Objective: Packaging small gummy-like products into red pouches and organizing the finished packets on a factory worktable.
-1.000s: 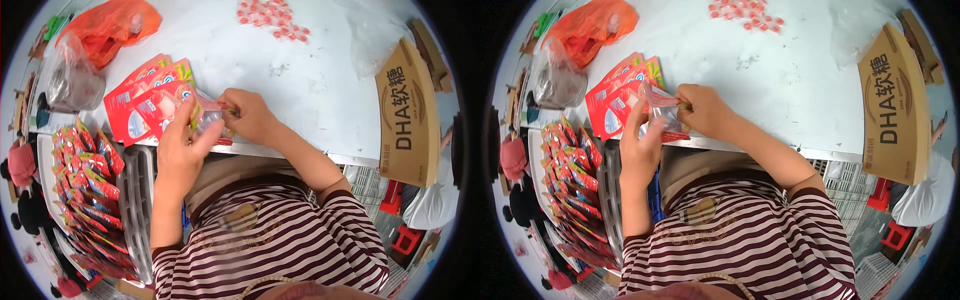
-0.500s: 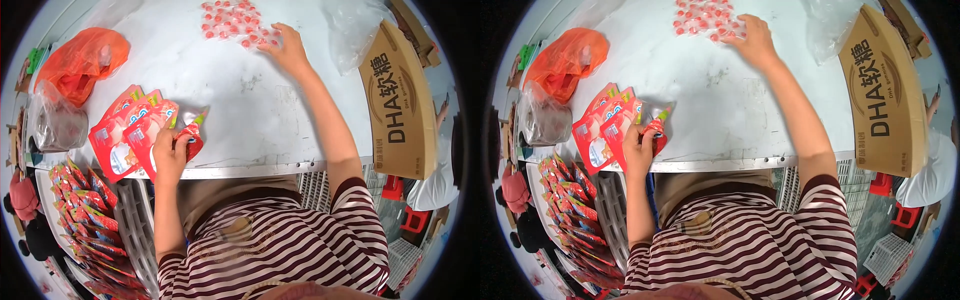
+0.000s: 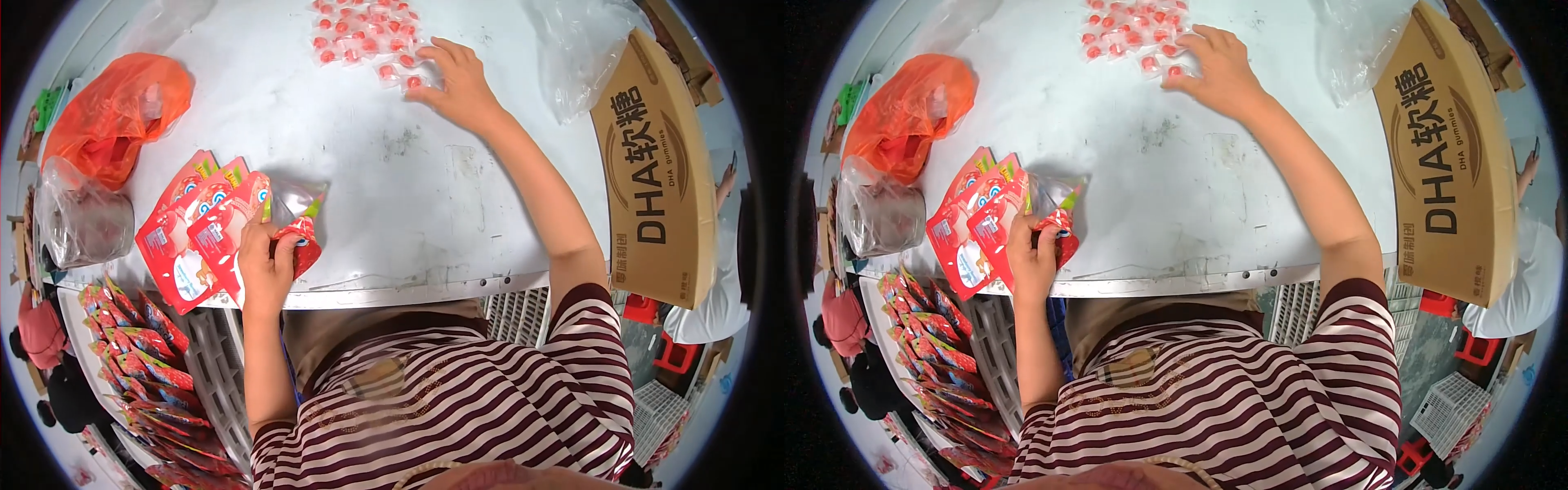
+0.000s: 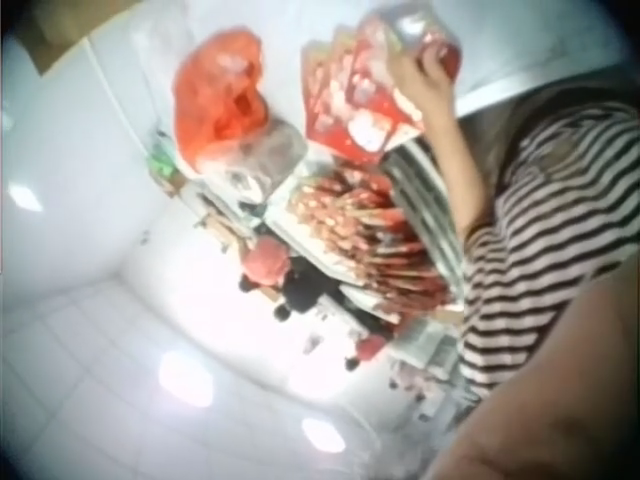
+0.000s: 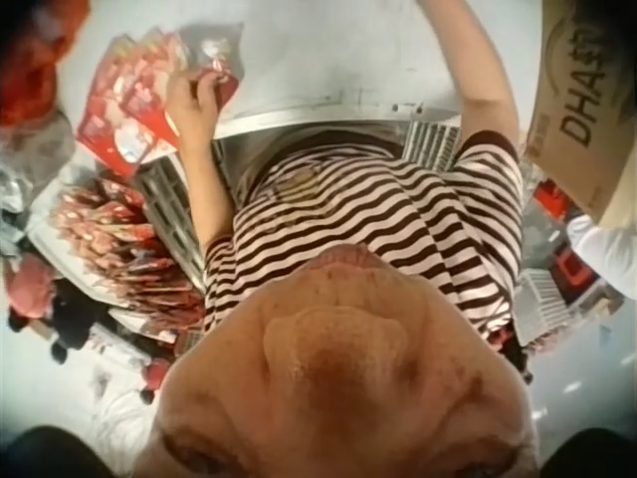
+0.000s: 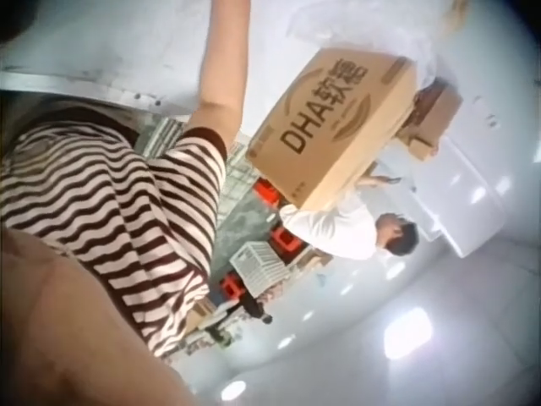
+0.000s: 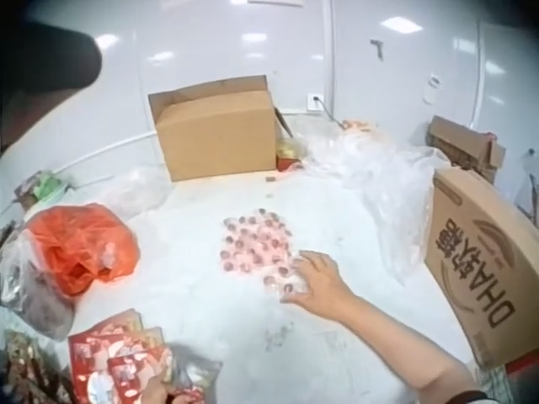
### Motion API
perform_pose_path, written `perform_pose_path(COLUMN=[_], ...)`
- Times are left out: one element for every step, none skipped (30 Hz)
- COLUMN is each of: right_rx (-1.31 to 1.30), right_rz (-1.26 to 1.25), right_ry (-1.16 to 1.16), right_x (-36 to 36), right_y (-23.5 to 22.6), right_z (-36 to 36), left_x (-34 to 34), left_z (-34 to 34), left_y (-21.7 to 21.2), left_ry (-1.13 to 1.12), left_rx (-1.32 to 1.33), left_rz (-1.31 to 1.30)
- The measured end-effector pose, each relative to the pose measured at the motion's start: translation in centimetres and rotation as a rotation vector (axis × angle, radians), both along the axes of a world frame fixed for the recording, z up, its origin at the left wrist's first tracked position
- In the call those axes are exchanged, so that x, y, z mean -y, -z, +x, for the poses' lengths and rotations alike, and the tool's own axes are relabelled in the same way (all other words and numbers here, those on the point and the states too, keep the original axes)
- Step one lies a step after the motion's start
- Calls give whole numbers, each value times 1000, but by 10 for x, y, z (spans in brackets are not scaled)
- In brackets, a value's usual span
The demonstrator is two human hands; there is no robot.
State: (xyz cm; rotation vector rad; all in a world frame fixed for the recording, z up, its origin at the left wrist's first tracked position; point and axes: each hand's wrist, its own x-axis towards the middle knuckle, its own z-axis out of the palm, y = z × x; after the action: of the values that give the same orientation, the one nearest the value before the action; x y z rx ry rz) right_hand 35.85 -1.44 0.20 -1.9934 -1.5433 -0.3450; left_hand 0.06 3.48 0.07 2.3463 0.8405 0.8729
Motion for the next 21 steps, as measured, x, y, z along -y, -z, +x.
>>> perform_pose_path(right_rx=[-2, 4, 11, 14, -89, -192, -189, -94, 0, 0, 57, 113, 113, 78, 44, 47, 25, 3, 4, -75, -155], right_rz=[1, -6, -13, -12, -72, -133, -134, -59, 16, 15, -15, -45, -45, -108, -171, -171, -179, -187, -189, -255, -320], right_ry=[4, -14, -32, -31, -18, -4, -9, -21, -33, -34, -31, -27, -25, -15, -4, -5, -40, -75, -82, -179, -277], right_x=[-5, -11, -13, -13, -13, -12, -13, -12, -13, -16, -20, -22, -23, -24, -25, -22, -18, -13, -8, -2, 0], right_y=[4, 6, 7, 8, 8, 8, 8, 7, 7, 5, 0, -3, -3, -3, -2, -2, -1, -1, -3, -10, -14], right_z=[2, 4, 6, 7, 6, 5, 2, -3, -8, -13, -19, -23, -25, -26, -27, -29, -32, -35, -39, -43, -44], left_x=[0, -1, -1, -2, -1, 0, 1, 0, -1, -1, -1, -2, -2, -2, -3, -4, -3, -3, -3, -3, -3], left_z=[0, 0, 1, 2, 1, 1, 1, 2, 4, 5, 4, 4, 4, 5, 6, 7, 6, 5, 4, 4, 3], left_y=[0, 0, 0, 0, 0, 0, -1, -2, -3, -3, -3, -3, -3, -2, -1, -1, 0, 0, 0, -1, -1], left_ry=[-8, -9, -1, 7, 1, -14, -29, -29, -9, 12, 14, 6, -2, -3, 9, 21, 14, 1, -12, -17, -9], left_rx=[-10, -9, -4, 1, 3, -8, -19, -18, -6, 5, 5, -7, -19, -17, 0, 18, 19, -3, -25, -24, -22], left_rz=[-61, -59, -21, 17, 17, -17, -52, -52, -16, 20, 20, -2, -25, -24, 4, 31, 30, -5, -40, -42, -10])
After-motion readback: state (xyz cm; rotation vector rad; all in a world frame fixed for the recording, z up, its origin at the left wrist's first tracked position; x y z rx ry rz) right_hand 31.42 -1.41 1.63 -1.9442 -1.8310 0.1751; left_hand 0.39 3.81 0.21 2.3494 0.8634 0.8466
